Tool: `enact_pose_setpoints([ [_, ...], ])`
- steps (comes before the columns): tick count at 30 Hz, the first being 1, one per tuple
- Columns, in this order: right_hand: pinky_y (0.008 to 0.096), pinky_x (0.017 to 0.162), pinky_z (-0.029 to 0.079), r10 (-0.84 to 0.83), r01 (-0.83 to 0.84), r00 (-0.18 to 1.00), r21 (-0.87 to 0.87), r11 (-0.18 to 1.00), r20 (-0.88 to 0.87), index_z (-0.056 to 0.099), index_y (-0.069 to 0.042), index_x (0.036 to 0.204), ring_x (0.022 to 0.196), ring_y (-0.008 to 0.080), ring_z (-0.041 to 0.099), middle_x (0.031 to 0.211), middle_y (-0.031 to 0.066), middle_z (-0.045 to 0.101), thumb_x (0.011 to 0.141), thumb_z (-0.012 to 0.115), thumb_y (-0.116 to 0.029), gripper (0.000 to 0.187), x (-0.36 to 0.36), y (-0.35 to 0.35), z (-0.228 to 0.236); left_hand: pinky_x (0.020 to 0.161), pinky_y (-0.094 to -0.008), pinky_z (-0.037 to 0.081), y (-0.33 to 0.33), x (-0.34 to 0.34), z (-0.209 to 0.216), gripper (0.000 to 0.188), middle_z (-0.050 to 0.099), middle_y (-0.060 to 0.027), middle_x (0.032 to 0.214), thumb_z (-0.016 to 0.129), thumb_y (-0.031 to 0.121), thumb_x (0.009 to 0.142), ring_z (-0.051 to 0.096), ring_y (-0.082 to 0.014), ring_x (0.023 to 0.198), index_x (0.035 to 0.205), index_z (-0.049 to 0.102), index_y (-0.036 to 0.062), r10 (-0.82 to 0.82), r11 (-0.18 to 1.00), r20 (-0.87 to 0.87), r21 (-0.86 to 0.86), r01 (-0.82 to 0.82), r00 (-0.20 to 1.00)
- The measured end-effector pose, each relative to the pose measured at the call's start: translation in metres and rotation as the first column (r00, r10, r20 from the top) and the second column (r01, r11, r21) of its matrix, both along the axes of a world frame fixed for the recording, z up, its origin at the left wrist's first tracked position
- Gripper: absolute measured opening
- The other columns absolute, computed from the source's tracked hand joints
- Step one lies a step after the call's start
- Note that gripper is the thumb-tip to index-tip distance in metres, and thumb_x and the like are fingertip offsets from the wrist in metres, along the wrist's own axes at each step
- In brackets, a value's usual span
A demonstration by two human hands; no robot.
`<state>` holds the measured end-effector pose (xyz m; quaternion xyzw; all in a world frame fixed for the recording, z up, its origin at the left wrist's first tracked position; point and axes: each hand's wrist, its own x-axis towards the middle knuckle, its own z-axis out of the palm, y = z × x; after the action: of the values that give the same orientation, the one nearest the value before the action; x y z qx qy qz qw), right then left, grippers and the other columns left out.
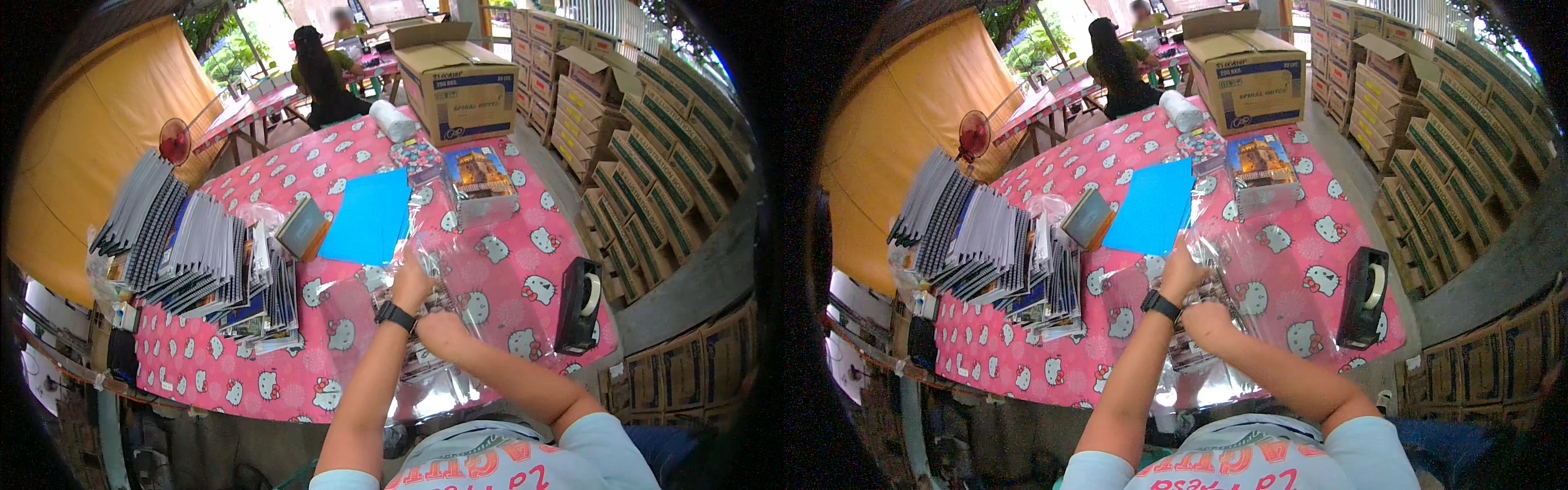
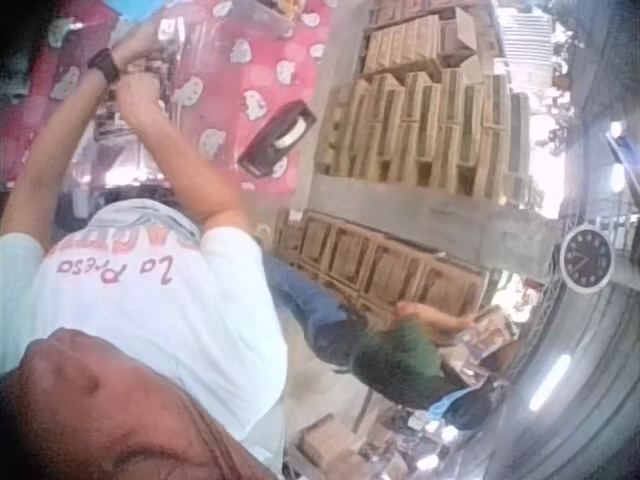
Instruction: The person places several spiral notebooks into a plastic bag, seals the bag with tape from a dispenser, and moves the package to a separate stack on the table.
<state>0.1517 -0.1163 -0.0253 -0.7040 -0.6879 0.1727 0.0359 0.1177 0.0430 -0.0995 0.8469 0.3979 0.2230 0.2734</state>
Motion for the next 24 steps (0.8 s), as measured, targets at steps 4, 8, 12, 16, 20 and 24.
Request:
enact_pose_setpoints([
  [4,0.0449,0.063,0.052,-0.127,0.135,0.990,0.147,0.980,-0.067,0.054,-0.001,0.106,0.078,0.0318,0.064,0.084,0.0186,0.064,0.077,0.053,-0.008,0.030,-0.013,-0.029,-0.019,0.084,-0.0418,0.042,0.016,-0.037,0.029,0.062,0.051,-0.0242,0.113,0.068,0.016,0.071,0.051,-0.0356,0.106,0.121,0.037,-0.0058,0.349,0.936,0.194,-0.111,-0.334,0.917],
  [8,0.0429,0.065,0.052,-0.056,0.091,0.990,0.284,0.955,-0.129,0.052,0.000,0.108,0.077,0.0319,0.064,0.081,0.0188,0.062,0.078,0.052,-0.009,0.031,-0.038,-0.058,-0.045,0.101,-0.0390,0.031,-0.055,-0.077,-0.010,0.101,0.034,-0.0304,0.130,0.079,0.031,0.062,0.035,-0.0376,0.123,0.131,0.019,-0.0104,0.375,0.908,0.337,-0.321,-0.268,0.864],
  [12,0.0424,0.071,0.049,-0.108,0.156,0.820,0.038,0.987,-0.563,0.050,0.002,0.111,0.083,0.0332,0.062,0.087,0.0236,0.061,0.078,0.054,-0.014,0.037,0.000,-0.058,-0.012,0.104,-0.0381,0.028,-0.111,-0.090,-0.019,0.122,0.029,-0.0333,0.133,0.083,0.038,0.055,0.033,-0.0391,0.125,0.135,0.006,-0.0126,0.348,0.890,0.026,-0.323,-0.321,0.937],
  [16,0.0441,0.069,0.047,-0.391,0.528,0.691,0.054,0.848,-0.608,0.058,0.002,0.100,0.082,0.0356,0.061,0.089,0.0237,0.062,0.081,0.058,-0.024,0.032,0.069,-0.081,-0.085,0.101,-0.0384,0.032,-0.112,-0.091,-0.041,0.121,0.036,-0.0331,0.129,0.083,0.036,0.055,0.040,-0.0395,0.120,0.135,0.006,-0.0135,0.339,0.869,0.170,-0.434,-0.239,0.925],
  [20,0.0420,0.064,0.048,-0.542,0.485,0.774,-0.244,0.840,-0.328,0.060,0.002,0.084,0.072,0.0333,0.062,0.078,0.0200,0.063,0.081,0.059,-0.022,0.024,0.044,-0.136,-0.097,0.095,-0.0391,0.037,-0.115,-0.087,-0.024,0.102,0.046,-0.0265,0.123,0.082,0.028,0.059,0.047,-0.0364,0.113,0.132,0.021,-0.0069,0.348,0.851,0.302,-0.499,-0.164,0.888],
  [24,0.0331,0.059,0.047,-0.221,-0.005,0.794,-0.369,0.929,-0.566,0.059,0.000,0.096,0.063,0.0187,0.060,0.072,0.0100,0.062,0.081,0.061,-0.019,0.024,0.063,-0.165,-0.085,0.089,-0.0390,0.042,-0.112,-0.094,-0.044,0.084,0.053,-0.0212,0.113,0.081,0.019,0.059,0.054,-0.0332,0.103,0.124,0.031,-0.0009,0.371,0.890,0.349,-0.399,-0.222,0.861],
])
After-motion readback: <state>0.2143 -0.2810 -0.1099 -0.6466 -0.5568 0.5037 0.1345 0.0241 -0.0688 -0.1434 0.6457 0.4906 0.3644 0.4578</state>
